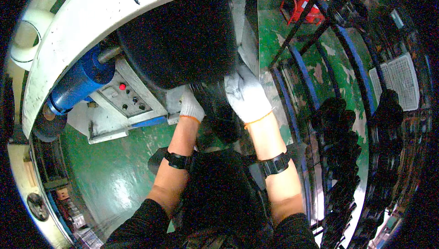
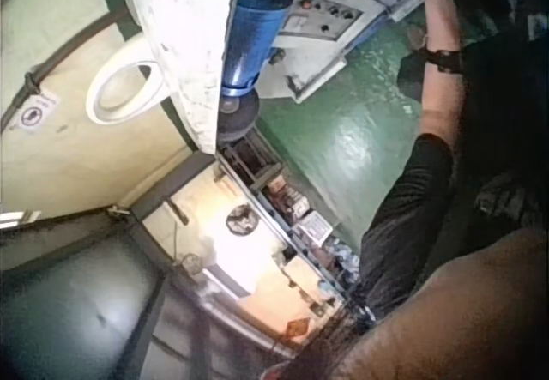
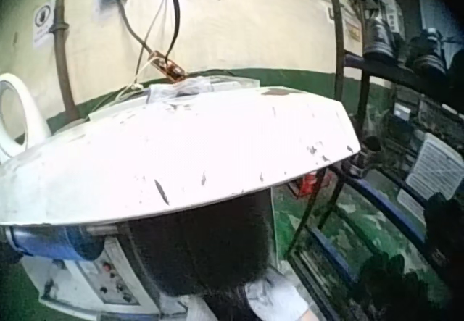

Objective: Polishing black shoes using a rotating brush machine.

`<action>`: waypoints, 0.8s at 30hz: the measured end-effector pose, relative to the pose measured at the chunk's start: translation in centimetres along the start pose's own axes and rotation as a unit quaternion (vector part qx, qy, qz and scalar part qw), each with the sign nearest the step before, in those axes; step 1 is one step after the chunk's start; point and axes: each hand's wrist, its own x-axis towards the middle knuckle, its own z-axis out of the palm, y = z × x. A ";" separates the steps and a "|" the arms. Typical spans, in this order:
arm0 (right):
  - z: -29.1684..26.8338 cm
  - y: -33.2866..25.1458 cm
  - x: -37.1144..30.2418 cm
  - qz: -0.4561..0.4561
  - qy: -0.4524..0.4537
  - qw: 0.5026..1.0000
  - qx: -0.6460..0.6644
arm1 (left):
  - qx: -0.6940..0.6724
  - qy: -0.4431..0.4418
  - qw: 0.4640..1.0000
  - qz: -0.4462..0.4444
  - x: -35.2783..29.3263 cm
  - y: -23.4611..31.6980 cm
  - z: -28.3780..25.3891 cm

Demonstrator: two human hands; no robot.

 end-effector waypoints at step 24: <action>-1.8 -1.6 0.6 -0.112 -0.003 0.981 -0.159 | 0.469 -0.105 0.839 0.255 -3.1 -2.1 -3.2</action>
